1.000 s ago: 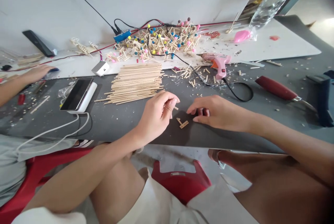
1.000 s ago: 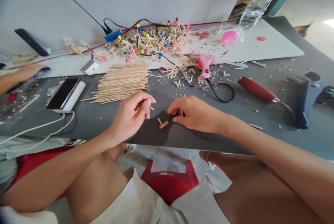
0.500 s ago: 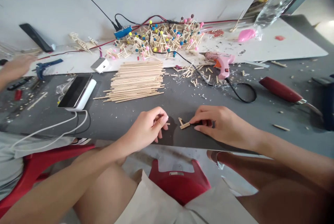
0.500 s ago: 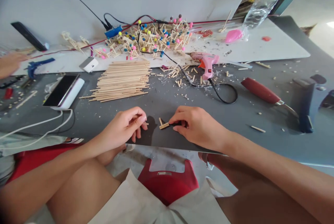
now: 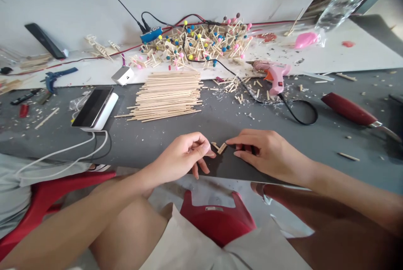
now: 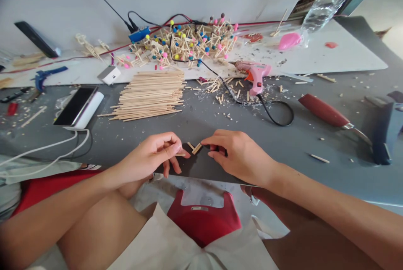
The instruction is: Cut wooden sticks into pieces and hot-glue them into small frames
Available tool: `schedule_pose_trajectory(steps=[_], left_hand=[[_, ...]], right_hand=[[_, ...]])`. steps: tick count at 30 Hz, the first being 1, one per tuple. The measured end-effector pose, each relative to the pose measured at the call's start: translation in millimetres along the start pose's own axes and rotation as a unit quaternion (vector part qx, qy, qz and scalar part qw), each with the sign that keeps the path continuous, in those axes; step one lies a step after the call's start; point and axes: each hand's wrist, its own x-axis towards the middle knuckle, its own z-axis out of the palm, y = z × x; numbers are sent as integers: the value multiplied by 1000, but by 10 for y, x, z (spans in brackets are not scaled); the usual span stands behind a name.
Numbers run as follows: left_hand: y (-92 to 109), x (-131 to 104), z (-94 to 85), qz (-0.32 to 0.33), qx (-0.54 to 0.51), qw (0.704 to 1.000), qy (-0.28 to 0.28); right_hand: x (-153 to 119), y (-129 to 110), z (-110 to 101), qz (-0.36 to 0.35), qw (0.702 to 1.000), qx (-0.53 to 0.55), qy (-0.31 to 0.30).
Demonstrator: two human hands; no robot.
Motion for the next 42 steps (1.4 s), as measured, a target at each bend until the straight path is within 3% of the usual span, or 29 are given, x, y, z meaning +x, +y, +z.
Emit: schedule_pose_trajectory(steps=[14, 19, 24, 27, 34, 42], left_hand=[[54, 35, 2, 2, 41, 999, 23], [69, 58, -15, 4, 57, 998, 22], [111, 78, -58, 22, 90, 992, 84], [106, 81, -75, 25, 105, 988, 113], [6, 78, -34, 58, 99, 987, 110], [-28, 85, -31, 59, 102, 987, 107]], right_hand=[[-6, -4, 29, -19, 999, -25, -3], [-19, -9, 30, -51, 998, -7, -31], [3, 9, 47, 18, 1000, 6, 16], [26, 24, 73, -4, 1000, -24, 16], [36, -22, 130, -1, 997, -74, 12], [26, -6, 84, -16, 998, -54, 2]])
